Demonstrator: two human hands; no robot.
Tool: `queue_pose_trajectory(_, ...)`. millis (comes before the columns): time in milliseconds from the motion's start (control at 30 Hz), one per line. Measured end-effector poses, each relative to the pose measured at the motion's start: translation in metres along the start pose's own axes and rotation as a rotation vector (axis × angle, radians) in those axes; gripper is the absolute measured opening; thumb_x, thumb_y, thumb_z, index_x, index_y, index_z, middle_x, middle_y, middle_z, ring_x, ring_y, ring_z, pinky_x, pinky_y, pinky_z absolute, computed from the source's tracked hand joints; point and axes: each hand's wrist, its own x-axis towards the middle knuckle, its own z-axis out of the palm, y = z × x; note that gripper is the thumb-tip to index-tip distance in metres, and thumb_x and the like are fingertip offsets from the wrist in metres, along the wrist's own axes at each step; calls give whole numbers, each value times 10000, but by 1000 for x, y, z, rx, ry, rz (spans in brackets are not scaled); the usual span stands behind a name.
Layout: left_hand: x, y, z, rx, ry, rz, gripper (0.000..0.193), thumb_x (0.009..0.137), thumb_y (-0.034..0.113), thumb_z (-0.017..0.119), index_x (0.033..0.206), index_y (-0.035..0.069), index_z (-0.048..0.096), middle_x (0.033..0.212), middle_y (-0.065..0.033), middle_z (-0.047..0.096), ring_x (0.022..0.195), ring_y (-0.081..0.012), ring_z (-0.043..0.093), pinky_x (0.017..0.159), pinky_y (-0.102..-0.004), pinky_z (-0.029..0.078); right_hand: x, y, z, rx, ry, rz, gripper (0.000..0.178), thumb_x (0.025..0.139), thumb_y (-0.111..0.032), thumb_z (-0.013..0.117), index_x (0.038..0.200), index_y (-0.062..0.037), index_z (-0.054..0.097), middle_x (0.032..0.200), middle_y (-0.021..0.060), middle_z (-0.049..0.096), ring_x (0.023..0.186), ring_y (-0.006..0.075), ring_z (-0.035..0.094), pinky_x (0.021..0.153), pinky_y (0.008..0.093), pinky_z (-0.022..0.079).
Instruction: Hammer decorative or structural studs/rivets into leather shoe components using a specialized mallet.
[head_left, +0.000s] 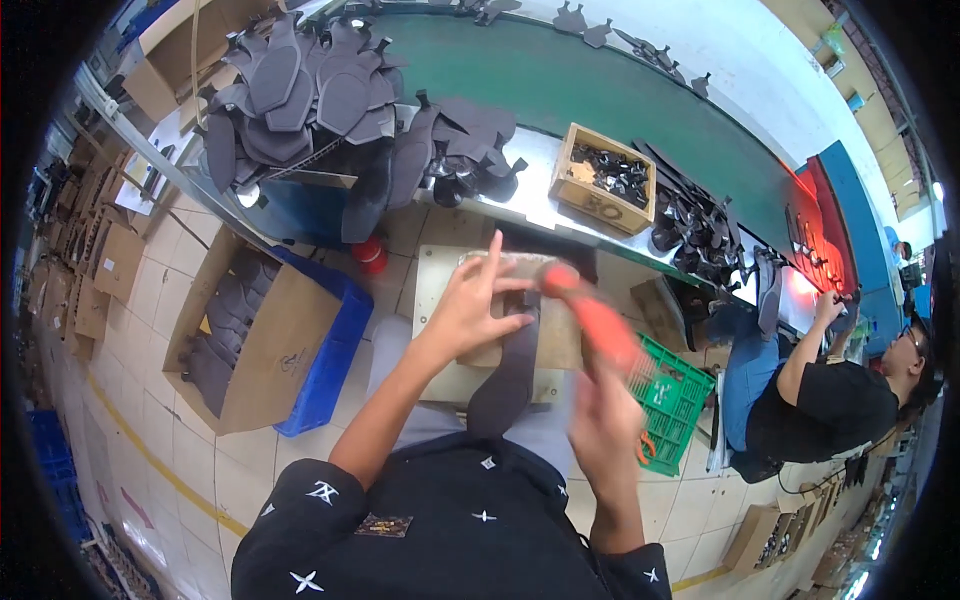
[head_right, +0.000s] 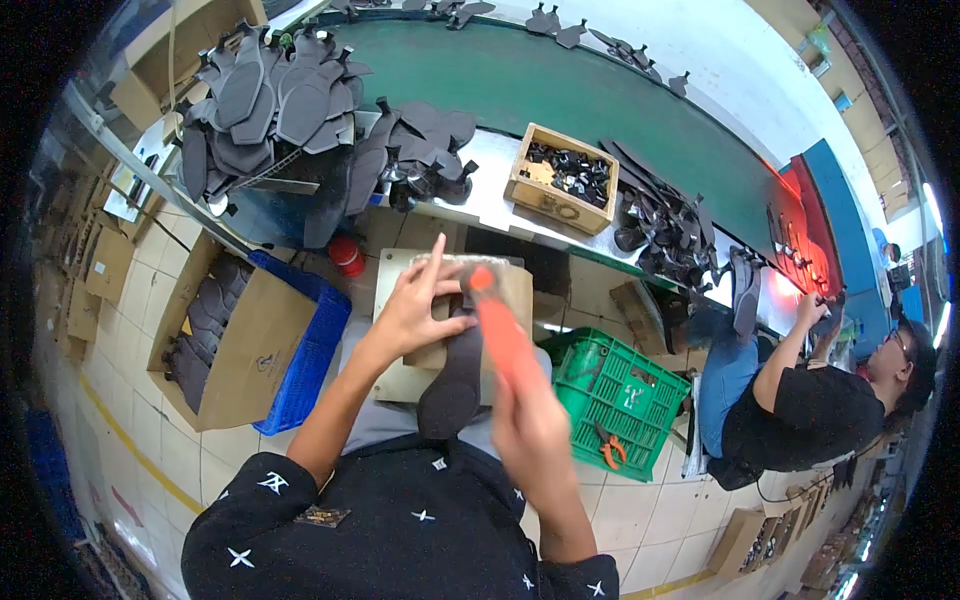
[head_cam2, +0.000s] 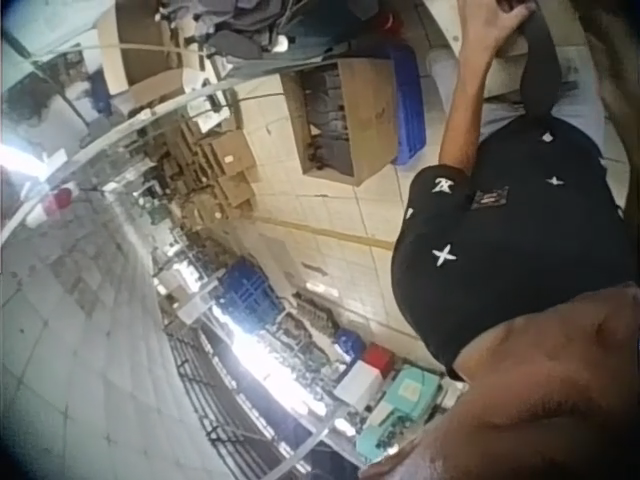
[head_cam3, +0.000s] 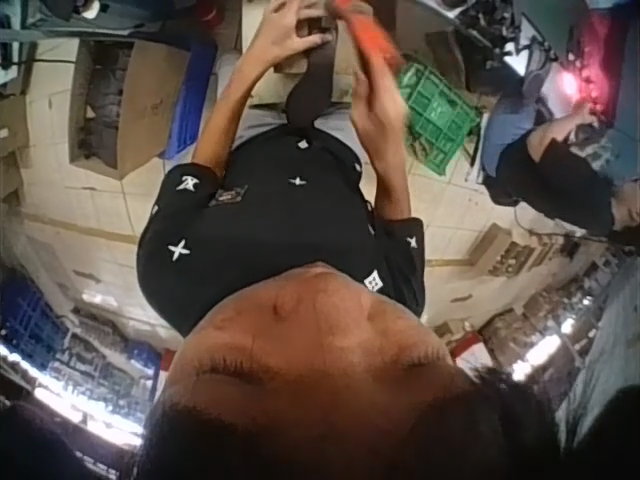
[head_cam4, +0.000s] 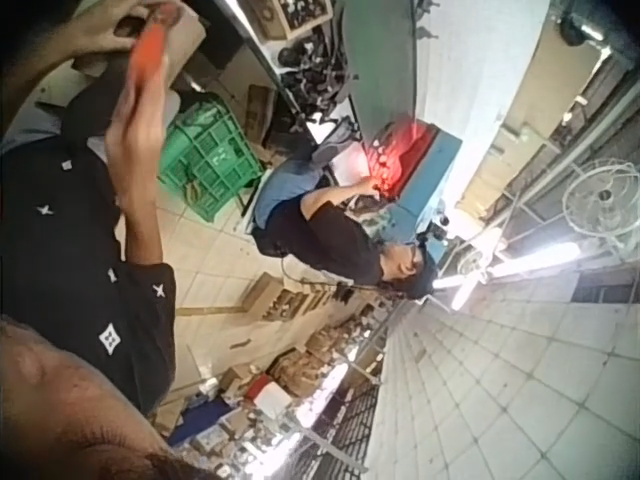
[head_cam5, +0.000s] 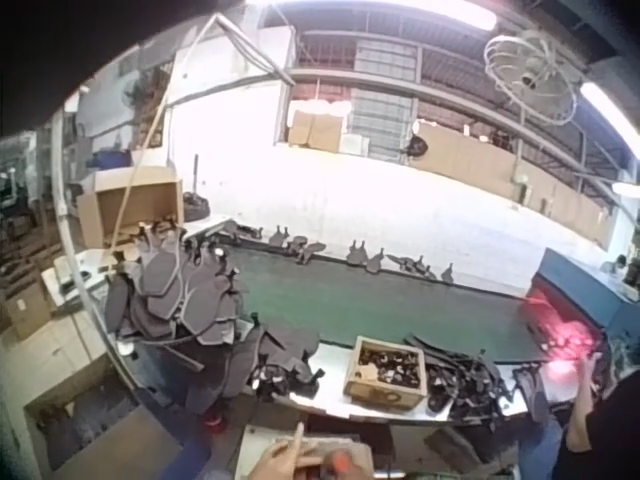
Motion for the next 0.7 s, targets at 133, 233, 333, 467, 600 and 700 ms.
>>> queue_pose_trajectory(133,4,-5,-4,6,1,-58,1110,758,401,764,1558,37,86,1218,19,688,1346,-217,468,1187,-553,109,3,6,-2,26,-49,183,367,965,-45,554,1320,47,541,880,140,667,692,145,605,629,289,497)
queue_pose_trajectory(233,7,5,-13,48,-55,-79,823,772,420,742,1488,200,401,1208,43,690,1363,-212,450,1171,-630,32,-3,-31,-29,280,134,351,398,973,-60,544,1359,29,510,763,63,603,609,91,535,558,252,457)
queue_pose_trajectory(333,4,2,-7,179,-66,-25,594,768,417,750,1311,208,628,1220,14,687,1392,-208,422,1169,-618,-22,-3,19,24,130,-50,73,413,948,-25,564,1356,19,516,747,79,597,602,107,545,552,280,462)
queue_pose_trajectory(467,7,5,-9,125,-40,119,325,814,288,735,1118,173,740,1137,-32,713,1314,-243,517,1165,-626,57,0,10,-9,130,53,230,350,960,-38,567,1302,33,560,743,31,596,606,72,518,554,237,436)
queue_pose_trajectory(600,-28,50,-28,-456,-224,27,173,824,176,743,907,25,744,830,-103,692,838,-228,681,788,-356,488,12,31,-15,-2,2,211,334,906,7,635,1238,24,605,815,139,655,651,207,626,610,327,507)
queue_pose_trajectory(700,-51,95,-58,-606,-330,17,164,838,138,737,840,-25,721,720,-96,620,686,-184,623,602,-287,442,5,58,5,-116,-196,25,502,876,-17,657,1363,-32,533,923,140,650,722,298,636,641,375,518)
